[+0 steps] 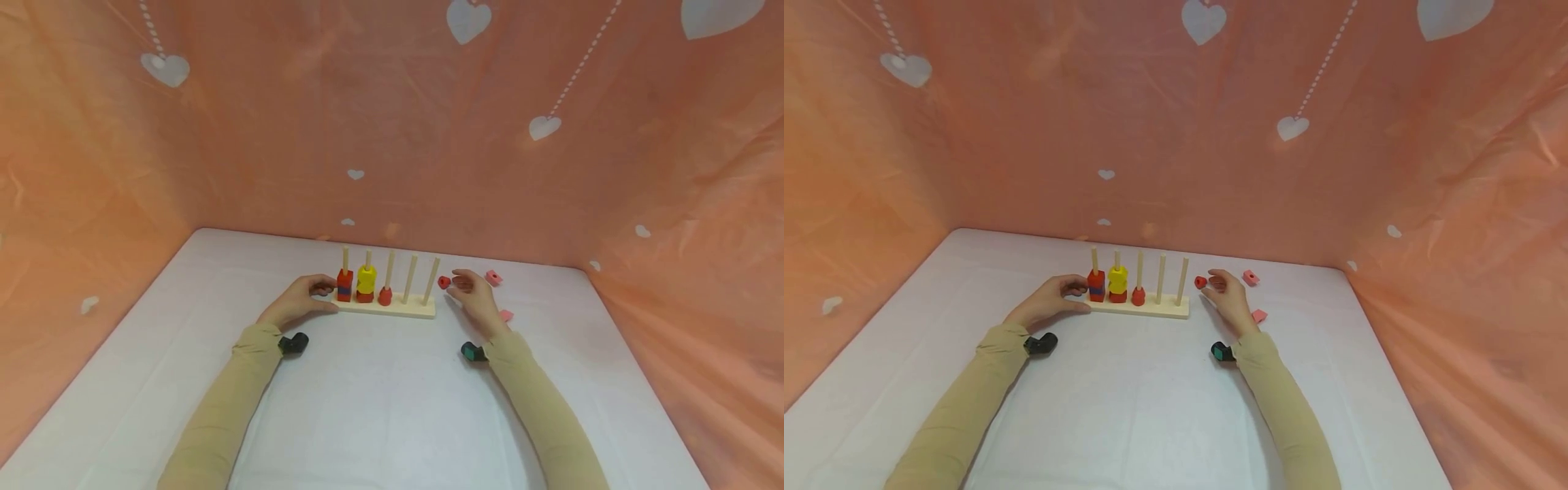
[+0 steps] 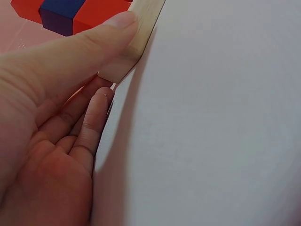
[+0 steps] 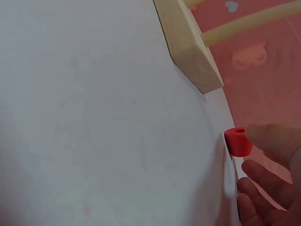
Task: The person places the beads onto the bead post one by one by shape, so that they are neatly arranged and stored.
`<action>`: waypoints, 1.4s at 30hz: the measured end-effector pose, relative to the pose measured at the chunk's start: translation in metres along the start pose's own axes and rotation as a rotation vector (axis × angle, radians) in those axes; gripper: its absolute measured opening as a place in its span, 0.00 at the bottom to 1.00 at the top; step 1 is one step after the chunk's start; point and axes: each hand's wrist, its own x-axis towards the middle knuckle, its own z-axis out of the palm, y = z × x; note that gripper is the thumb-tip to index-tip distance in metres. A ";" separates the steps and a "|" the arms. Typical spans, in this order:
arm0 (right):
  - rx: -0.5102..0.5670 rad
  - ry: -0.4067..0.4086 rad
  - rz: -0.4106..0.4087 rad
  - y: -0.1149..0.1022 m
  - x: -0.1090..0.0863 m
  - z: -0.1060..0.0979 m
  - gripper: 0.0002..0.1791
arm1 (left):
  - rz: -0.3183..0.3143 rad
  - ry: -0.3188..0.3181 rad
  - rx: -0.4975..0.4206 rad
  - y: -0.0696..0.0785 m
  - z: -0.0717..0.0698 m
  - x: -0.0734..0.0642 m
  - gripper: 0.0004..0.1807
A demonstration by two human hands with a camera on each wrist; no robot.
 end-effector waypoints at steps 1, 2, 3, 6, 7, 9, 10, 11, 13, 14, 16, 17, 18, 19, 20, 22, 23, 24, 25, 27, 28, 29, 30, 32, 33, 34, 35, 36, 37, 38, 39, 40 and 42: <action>-0.008 0.000 -0.004 0.001 0.002 0.001 0.25 | -0.001 0.000 0.001 0.000 0.000 0.000 0.32; -0.016 0.002 -0.001 0.002 0.004 0.002 0.25 | -0.001 -0.003 0.003 -0.001 0.000 0.000 0.33; -0.024 0.003 0.005 0.003 0.006 0.003 0.24 | -0.003 -0.004 0.003 -0.001 0.001 0.000 0.33; -0.040 0.006 0.025 0.006 0.012 0.005 0.23 | -0.015 0.000 -0.008 -0.001 0.001 0.000 0.32; -0.046 0.009 0.029 0.007 0.014 0.005 0.23 | -0.014 0.000 -0.010 -0.001 0.001 0.000 0.32; -0.053 0.015 0.045 0.007 0.017 0.006 0.21 | -0.013 0.002 -0.013 -0.001 0.001 0.000 0.32; -0.060 0.018 0.049 0.007 0.019 0.006 0.20 | -0.015 0.006 -0.018 -0.001 0.001 0.000 0.32; -0.071 0.019 0.050 0.007 0.020 0.006 0.19 | -0.013 0.005 -0.015 -0.001 0.001 0.000 0.32; -0.084 0.021 0.056 0.005 0.021 0.007 0.17 | -0.016 0.007 -0.016 -0.001 0.001 0.000 0.33; -0.083 0.020 0.059 0.005 0.021 0.007 0.16 | -0.016 0.006 -0.015 -0.001 0.001 0.000 0.33; -0.087 0.015 0.047 0.004 0.021 0.006 0.15 | -0.019 0.006 -0.015 -0.001 0.001 0.001 0.33; -0.086 0.010 0.038 0.005 0.021 0.006 0.15 | -0.018 0.003 -0.013 -0.001 0.001 0.001 0.33; -0.087 0.006 0.031 0.005 0.021 0.006 0.15 | -0.021 0.006 -0.017 -0.001 0.001 0.001 0.33; -0.089 0.000 0.022 0.005 0.021 0.005 0.15 | -0.020 0.005 -0.017 -0.001 0.001 0.001 0.33; -0.089 -0.004 0.014 0.005 0.020 0.005 0.15 | -0.018 0.004 -0.014 -0.001 0.001 0.001 0.33; -0.084 -0.013 0.004 0.005 0.019 0.005 0.15 | -0.018 0.005 -0.012 -0.001 0.002 0.001 0.33; -0.081 -0.019 0.000 0.006 0.019 0.004 0.14 | -0.019 0.007 -0.012 -0.001 0.002 0.001 0.33; -0.083 -0.024 -0.007 0.005 0.019 0.004 0.14 | -0.020 0.009 -0.011 -0.001 0.002 0.001 0.32; -0.079 -0.029 -0.009 0.005 0.018 0.004 0.14 | -0.016 0.006 -0.004 -0.001 0.002 0.001 0.33; -0.071 -0.039 -0.013 0.006 0.018 0.003 0.14 | -0.018 0.007 -0.005 0.000 0.002 0.001 0.32; -0.067 -0.045 -0.016 0.006 0.018 0.003 0.14 | -0.020 0.008 -0.009 0.000 0.002 0.001 0.32; -0.063 -0.050 -0.017 0.006 0.018 0.002 0.13 | -0.020 0.006 -0.009 0.000 0.002 0.001 0.32; -0.064 -0.055 -0.023 0.007 0.018 0.001 0.13 | -0.021 0.003 -0.010 0.001 0.002 0.002 0.32; -0.059 -0.066 -0.020 0.007 0.018 0.000 0.13 | -0.023 0.002 -0.012 0.002 0.001 0.001 0.32; -0.058 -0.070 -0.018 0.008 0.018 -0.001 0.13 | -0.021 0.000 -0.011 0.002 0.001 0.001 0.33; -0.059 -0.074 -0.017 0.008 0.018 -0.001 0.14 | -0.022 -0.002 -0.011 0.002 0.001 0.001 0.33; -0.062 -0.074 -0.013 0.009 0.018 -0.002 0.14 | -0.023 -0.003 -0.010 0.002 0.001 0.001 0.33; -0.062 -0.075 -0.012 0.008 0.017 -0.002 0.15 | -0.022 -0.005 -0.010 0.002 0.000 0.001 0.33; -0.057 -0.075 -0.007 0.008 0.016 -0.003 0.15 | -0.021 -0.006 -0.012 0.001 0.000 0.000 0.33; -0.052 -0.073 -0.008 0.008 0.016 -0.003 0.15 | -0.021 -0.008 -0.016 0.001 0.000 0.000 0.33; -0.050 -0.070 -0.012 0.007 0.015 -0.003 0.15 | -0.023 -0.009 -0.018 0.000 0.000 0.001 0.33; -0.052 -0.067 -0.015 0.007 0.015 -0.004 0.15 | -0.024 -0.009 -0.019 -0.001 0.001 0.001 0.33; -0.060 -0.067 -0.025 0.007 0.014 -0.005 0.15 | -0.025 -0.008 -0.021 -0.002 0.001 0.001 0.33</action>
